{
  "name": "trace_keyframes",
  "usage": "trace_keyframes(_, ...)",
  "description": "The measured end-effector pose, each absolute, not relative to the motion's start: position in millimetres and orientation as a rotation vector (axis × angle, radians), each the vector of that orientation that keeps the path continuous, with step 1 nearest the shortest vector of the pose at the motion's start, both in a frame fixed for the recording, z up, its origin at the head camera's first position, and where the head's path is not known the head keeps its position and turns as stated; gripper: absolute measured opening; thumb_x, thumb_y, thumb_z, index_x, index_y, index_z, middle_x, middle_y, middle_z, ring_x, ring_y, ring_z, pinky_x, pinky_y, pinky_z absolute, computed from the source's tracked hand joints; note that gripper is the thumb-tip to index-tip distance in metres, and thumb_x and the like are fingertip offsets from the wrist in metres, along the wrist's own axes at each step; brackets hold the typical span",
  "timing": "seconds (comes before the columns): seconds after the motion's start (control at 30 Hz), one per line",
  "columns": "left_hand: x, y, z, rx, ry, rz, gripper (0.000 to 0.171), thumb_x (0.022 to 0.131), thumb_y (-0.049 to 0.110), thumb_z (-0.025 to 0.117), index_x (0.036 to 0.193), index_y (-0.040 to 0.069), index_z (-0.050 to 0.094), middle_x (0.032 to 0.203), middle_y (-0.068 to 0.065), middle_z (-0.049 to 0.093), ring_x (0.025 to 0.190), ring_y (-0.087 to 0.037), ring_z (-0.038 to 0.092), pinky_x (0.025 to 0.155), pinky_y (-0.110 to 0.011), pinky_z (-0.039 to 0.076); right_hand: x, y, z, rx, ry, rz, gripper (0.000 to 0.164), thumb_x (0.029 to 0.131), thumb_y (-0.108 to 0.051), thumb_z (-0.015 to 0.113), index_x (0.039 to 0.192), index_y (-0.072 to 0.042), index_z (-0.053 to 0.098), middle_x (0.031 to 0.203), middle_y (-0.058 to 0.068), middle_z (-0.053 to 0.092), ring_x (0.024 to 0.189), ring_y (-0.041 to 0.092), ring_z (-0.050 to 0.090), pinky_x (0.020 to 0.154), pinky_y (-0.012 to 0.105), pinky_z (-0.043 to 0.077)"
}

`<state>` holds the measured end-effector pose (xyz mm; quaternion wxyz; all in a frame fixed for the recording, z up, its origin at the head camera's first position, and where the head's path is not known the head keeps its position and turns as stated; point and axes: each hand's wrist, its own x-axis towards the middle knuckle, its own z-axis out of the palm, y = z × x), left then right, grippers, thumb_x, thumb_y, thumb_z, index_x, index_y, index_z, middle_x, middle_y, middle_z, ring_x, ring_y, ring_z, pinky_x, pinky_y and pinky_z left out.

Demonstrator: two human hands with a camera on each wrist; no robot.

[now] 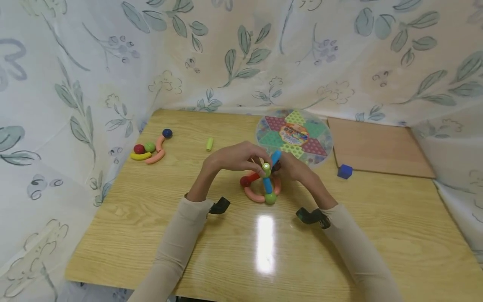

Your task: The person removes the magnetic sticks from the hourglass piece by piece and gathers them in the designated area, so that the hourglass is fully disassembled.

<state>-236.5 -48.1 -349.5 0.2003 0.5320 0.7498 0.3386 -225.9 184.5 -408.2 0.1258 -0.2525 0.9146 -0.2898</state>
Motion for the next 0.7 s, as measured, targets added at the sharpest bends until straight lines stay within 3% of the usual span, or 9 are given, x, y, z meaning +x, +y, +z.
trace_keyframes(0.2,-236.8,-48.6,-348.4,1.422,2.081,0.984,0.021,0.104,0.003,0.061,0.12,0.0,0.073,0.114,-0.012,0.076,0.099,-0.017,0.077,0.085,-0.027,0.062,-225.8,186.7,-409.8,-0.768,2.631,-0.915,0.026,0.089,0.007,0.075,0.067,0.0,0.063,0.067,0.005,0.054,0.067,0.015,0.045,0.066,0.029,0.041)
trace_keyframes(0.4,-240.9,-55.2,-351.5,1.419,2.056,0.991,0.018,0.107,0.006,0.056,0.115,0.003,0.073,0.109,-0.011,0.076,0.099,-0.019,0.077,0.089,-0.03,0.062,-225.2,183.8,-407.6,-0.726,2.634,-0.913,0.015,0.09,0.005,0.076,0.079,-0.004,0.07,0.083,0.01,0.072,0.078,0.018,0.063,0.077,0.033,0.055)
trace_keyframes(0.57,-246.4,-73.6,-349.7,1.242,2.207,1.075,0.012,0.108,0.014,0.058,0.103,0.006,0.065,0.104,-0.013,0.071,0.101,-0.026,0.077,0.092,-0.04,0.061,-226.1,181.8,-409.2,-0.774,2.621,-0.897,0.014,0.09,0.008,0.073,0.079,0.001,0.069,0.081,0.016,0.07,0.075,0.019,0.059,0.075,0.032,0.052)
trace_keyframes(0.7,-258.7,-95.6,-354.4,1.027,2.528,1.193,0.017,0.106,0.021,0.062,0.108,0.004,0.066,0.108,-0.015,0.071,0.1,-0.028,0.075,0.089,-0.043,0.06,-224.5,182.8,-406.8,-0.733,2.647,-0.864,0.008,0.09,0.007,0.075,0.085,0.0,0.072,0.086,0.015,0.074,0.081,0.022,0.066,0.079,0.038,0.059)
